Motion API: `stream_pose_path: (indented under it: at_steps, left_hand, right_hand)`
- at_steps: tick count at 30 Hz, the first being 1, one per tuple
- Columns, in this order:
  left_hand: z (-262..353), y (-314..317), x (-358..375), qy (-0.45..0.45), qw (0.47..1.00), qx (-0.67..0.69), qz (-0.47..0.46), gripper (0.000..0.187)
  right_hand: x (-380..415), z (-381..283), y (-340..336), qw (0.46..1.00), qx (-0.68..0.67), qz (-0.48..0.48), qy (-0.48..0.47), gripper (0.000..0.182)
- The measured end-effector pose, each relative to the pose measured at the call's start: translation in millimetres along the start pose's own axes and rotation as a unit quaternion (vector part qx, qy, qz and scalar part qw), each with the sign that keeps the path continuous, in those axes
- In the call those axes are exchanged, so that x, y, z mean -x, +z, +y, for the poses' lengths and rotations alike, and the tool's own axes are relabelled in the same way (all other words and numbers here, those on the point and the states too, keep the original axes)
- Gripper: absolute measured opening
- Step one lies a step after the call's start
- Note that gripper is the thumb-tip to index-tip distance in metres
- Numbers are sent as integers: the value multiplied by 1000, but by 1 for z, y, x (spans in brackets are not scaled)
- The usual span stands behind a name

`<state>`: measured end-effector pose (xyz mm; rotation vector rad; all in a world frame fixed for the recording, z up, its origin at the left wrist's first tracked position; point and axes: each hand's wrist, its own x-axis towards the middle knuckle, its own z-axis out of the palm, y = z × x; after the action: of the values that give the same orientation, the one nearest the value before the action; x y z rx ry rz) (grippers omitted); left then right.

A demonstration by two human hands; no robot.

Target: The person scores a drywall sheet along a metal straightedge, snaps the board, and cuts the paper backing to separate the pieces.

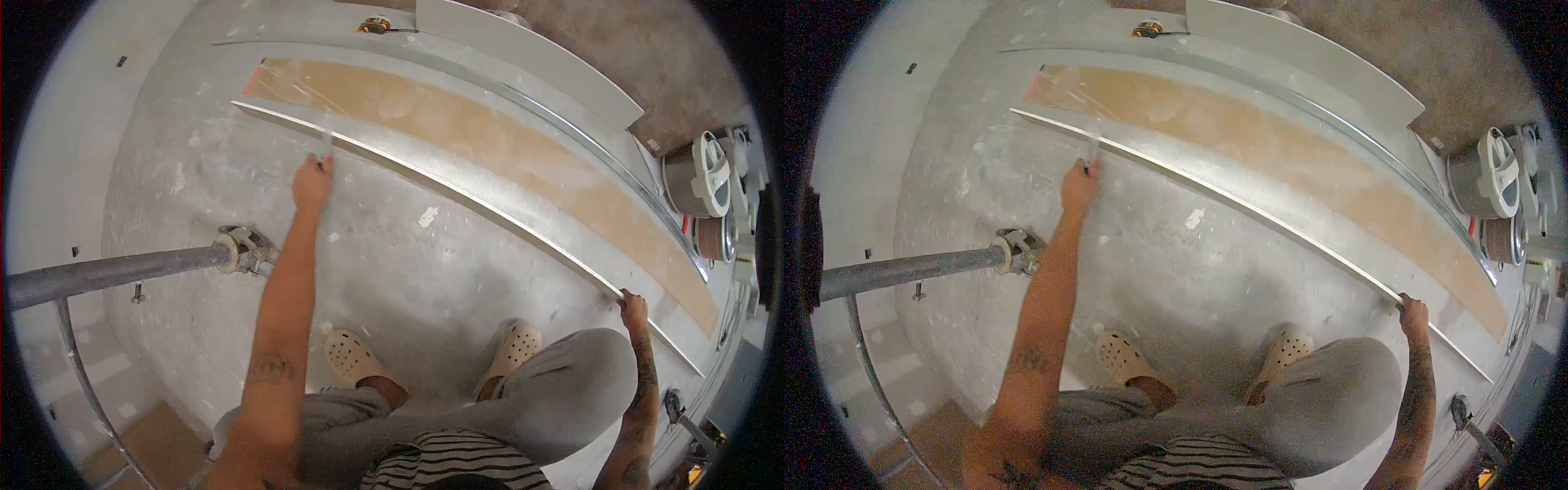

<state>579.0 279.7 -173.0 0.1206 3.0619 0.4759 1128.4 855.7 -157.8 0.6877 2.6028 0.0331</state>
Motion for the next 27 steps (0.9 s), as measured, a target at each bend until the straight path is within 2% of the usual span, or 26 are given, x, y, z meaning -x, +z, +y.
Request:
stream_pose_path:
  at_steps: [3,5,9,11,12,14,15,16,17,18,21,25,26,27]
  left_hand:
    - [57,11,58,21,998,0,-65,49]
    - [102,24,105,38,998,-8,-57,47]
    - [176,36,183,35,982,39,-180,46]
    - [202,37,212,107,969,43,-219,45]
    - [201,38,210,107,969,44,-217,45]
    - [190,42,198,151,977,3,-152,46]
    - [171,40,171,124,983,-10,-132,49]
    - [133,18,119,-23,992,73,-102,50]
    - [112,12,101,-72,996,45,-14,47]
    - [89,12,86,-52,999,11,5,45]
    - [106,26,113,-19,1000,-2,-13,44]
    - [205,61,228,32,992,27,-120,43]
    - [231,58,253,44,974,67,-211,43]
    - [250,69,280,93,970,64,-214,42]
  right_hand:
    - [0,2,3,1000,6,2,-15,27]
    - [0,2,3,1000,-8,3,-10,27]
    - [3,-4,-6,999,-36,2,-10,29]
    - [5,-9,-10,1000,-28,-10,5,26]
    - [4,-9,-12,999,-20,-23,19,23]
    - [2,-5,-8,999,-32,-1,5,24]
    - [4,-3,-4,999,-45,18,-5,25]
    - [13,1,2,999,-49,13,10,25]
    - [9,-3,-1,999,-40,9,10,25]
    - [6,-5,-4,1000,-29,6,10,24]
    - [7,-7,-7,999,-40,19,7,23]
    - [4,-6,-11,999,-45,-6,9,23]
    - [3,-6,-11,999,-39,-12,17,23]
    - [5,-8,-12,999,-32,-19,24,23]
